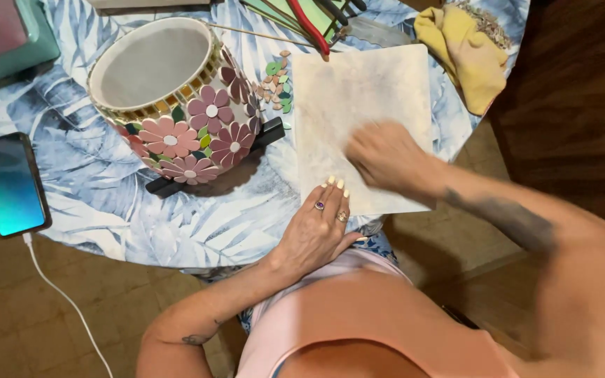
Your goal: Decorating a floral vase by cutting and gluing mosaic pieces
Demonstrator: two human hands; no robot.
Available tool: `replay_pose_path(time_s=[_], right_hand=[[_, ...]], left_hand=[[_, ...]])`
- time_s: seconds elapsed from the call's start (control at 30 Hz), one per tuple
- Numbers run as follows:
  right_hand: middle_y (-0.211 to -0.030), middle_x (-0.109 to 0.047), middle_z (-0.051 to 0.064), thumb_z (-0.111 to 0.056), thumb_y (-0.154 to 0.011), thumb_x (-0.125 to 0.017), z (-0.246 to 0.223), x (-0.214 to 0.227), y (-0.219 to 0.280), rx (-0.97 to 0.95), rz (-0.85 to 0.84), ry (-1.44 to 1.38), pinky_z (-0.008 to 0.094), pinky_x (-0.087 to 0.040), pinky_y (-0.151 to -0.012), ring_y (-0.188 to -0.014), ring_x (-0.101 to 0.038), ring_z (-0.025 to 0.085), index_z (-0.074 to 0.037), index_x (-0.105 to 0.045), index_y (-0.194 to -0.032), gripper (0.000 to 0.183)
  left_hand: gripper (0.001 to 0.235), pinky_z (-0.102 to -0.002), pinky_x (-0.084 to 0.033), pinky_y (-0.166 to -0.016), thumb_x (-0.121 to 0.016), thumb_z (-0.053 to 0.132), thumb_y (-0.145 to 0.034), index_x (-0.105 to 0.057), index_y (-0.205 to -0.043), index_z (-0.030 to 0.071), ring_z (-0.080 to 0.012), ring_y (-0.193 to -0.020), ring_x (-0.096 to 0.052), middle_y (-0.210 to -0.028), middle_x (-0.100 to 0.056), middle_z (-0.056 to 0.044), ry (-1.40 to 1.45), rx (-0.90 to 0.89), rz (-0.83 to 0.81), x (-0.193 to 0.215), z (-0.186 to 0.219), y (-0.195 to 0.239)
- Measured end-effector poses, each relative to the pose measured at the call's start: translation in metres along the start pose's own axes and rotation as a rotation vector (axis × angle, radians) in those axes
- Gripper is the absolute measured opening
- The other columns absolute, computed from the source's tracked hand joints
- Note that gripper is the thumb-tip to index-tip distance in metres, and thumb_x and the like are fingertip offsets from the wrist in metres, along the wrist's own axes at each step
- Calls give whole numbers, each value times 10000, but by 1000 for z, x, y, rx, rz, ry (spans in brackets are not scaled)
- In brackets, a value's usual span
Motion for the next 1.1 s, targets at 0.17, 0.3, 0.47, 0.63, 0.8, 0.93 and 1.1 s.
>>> replay_pose_path(time_s=[0.17, 0.3, 0.47, 0.63, 0.8, 0.93, 1.1], right_hand=[[-603, -406, 15, -254, -795, -409, -8, 11, 50, -4, -132, -36, 300, -368, -460, -560, -476, 207, -163, -416, -638, 182], [-594, -401, 36, -241, -808, -458, 9, -32, -22, -20, 29, 19, 333, -357, -425, -520, -459, 232, -145, -445, -660, 178], [-520, -326, -25, -136, -794, -376, 27, -46, -64, -31, -149, 37, 255, -238, -351, -416, -270, 108, -141, -345, -604, 192], [-586, -412, 28, -212, -784, -382, -4, 8, 51, 171, -117, -74, 329, -369, -439, -518, -468, 215, -162, -425, -632, 166], [-595, -428, 60, -184, -736, -467, 22, 55, 70, 40, -178, 119, 341, -388, -464, -508, -470, 227, -131, -450, -650, 103], [-539, -435, 11, -248, -868, -356, 8, 21, 70, -431, -45, -572, 260, -392, -476, -483, -486, 204, -137, -469, -634, 282], [-534, -382, -12, -221, -877, -379, -18, 22, 31, -598, 89, -872, 244, -382, -470, -478, -434, 165, -130, -470, -640, 269]], left_hand=[[573, -432, -359, -906, -445, 408, -810, -519, -978, -135, -397, -950, -534, -955, -514, -305, -15, -26, 13, -1, -4, -2], [561, -433, -362, -905, -413, 392, -833, -511, -982, -140, -402, -956, -533, -951, -509, -308, -19, -12, 7, 1, 1, 2], [589, -372, -355, -936, -448, 502, -819, -562, -1044, -30, -314, -1072, -476, -1106, -515, -222, -267, -15, -192, -4, 1, 3], [574, -439, -354, -916, -463, 402, -798, -516, -985, -139, -409, -976, -528, -970, -511, -317, -18, -1, 11, -1, -1, 3], [551, -427, -360, -906, -473, 396, -805, -544, -945, -133, -396, -936, -548, -921, -534, -297, 102, 68, 33, 6, -2, 0], [461, -401, -391, -889, -591, 291, -744, -546, -1001, -89, -366, -934, -556, -952, -549, -246, 312, 228, 120, 16, -15, -15], [318, -376, -421, -868, -585, 105, -755, -555, -1023, -61, -333, -935, -568, -974, -572, -204, 509, 388, 296, 30, -27, -36]])
Point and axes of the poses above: each hand's wrist, its own y-axis away from the middle knuckle, its own x-axis out of the back of the hand, z = x × y, the point moved 4 cm from there along -y, towards the middle knuckle
